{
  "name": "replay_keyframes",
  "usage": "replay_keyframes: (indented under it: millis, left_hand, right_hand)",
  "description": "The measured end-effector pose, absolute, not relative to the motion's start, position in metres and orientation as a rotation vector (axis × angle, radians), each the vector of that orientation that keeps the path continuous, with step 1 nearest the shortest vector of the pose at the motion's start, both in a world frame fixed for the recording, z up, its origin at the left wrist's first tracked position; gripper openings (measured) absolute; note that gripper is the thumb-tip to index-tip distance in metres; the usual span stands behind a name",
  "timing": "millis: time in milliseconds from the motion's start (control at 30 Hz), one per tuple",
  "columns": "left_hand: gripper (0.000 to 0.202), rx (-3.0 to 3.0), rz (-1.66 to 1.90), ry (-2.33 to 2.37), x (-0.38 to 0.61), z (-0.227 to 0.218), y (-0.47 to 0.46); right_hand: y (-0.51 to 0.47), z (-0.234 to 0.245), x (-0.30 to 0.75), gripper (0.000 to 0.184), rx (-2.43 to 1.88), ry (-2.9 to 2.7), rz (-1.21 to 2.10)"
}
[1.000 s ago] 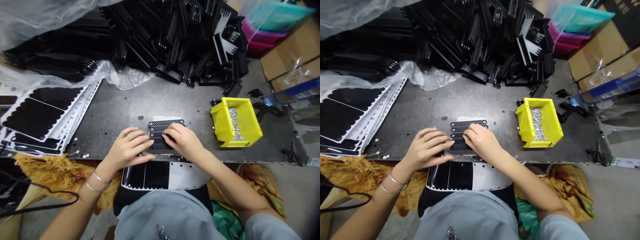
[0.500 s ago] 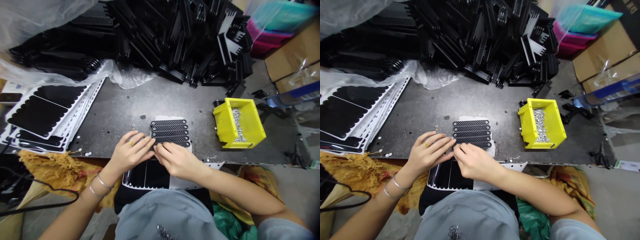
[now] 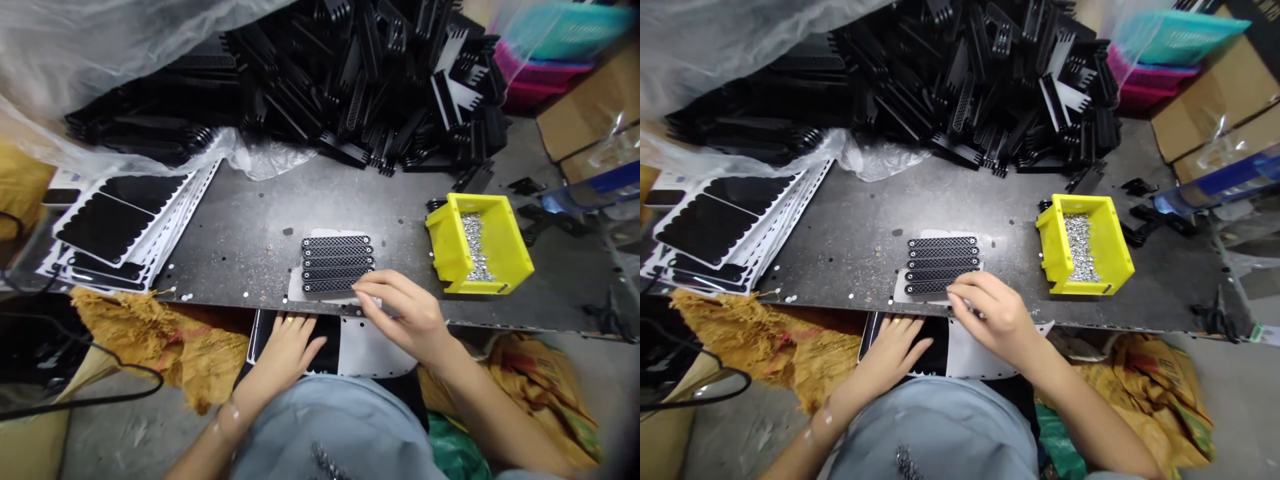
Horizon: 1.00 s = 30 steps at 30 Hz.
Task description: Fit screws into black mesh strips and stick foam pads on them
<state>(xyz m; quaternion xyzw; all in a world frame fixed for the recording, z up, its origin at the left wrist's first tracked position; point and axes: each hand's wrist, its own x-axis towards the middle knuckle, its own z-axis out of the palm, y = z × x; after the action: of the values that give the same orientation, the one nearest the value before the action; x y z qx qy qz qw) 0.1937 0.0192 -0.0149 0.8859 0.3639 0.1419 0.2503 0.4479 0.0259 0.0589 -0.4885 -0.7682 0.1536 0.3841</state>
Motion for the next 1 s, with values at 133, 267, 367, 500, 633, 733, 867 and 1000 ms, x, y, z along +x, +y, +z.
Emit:
replay_keyframes:
  millis: [133,267,367,500,633,733,867,1000]
  left_hand:
    - [0.029,2.355,0.395,1.033,0.203,-0.022,0.017]
    - [0.026,2.176,0.449,0.878,0.196,0.02,0.014]
    - [0.022,2.229,0.496,0.841,0.202,0.038,0.013]
    - [0.031,2.336,0.449,0.764,0.205,0.027,0.017]
    - [0.011,2.293,0.398,0.877,0.199,0.019,0.02]
    - [0.009,2.258,0.429,0.841,0.208,0.025,0.022]
    - [0.018,2.202,0.618,0.926,0.241,0.03,0.026]
    - [0.023,2.265,0.772,0.913,0.267,0.015,0.017]
  right_hand:
    - [-0.012,0.053,0.46,0.02,-1.326,-1.982,0.468]
    - [-0.038,0.044,0.45,0.025,-1.319,-2.147,0.503]
    - [-0.044,0.045,0.446,0.029,-1.347,-2.082,0.317]
    - [-0.05,0.049,0.451,0.028,-1.464,-2.033,0.18]
    - [-0.056,0.039,0.453,0.024,-1.395,-2.162,0.311]
    - [-0.053,0.034,0.452,0.025,-1.408,-2.095,0.257]
    - [-0.047,0.034,0.449,0.021,-1.512,-2.021,0.017]
    - [-0.054,0.033,0.46,0.027,-1.361,-2.026,0.006]
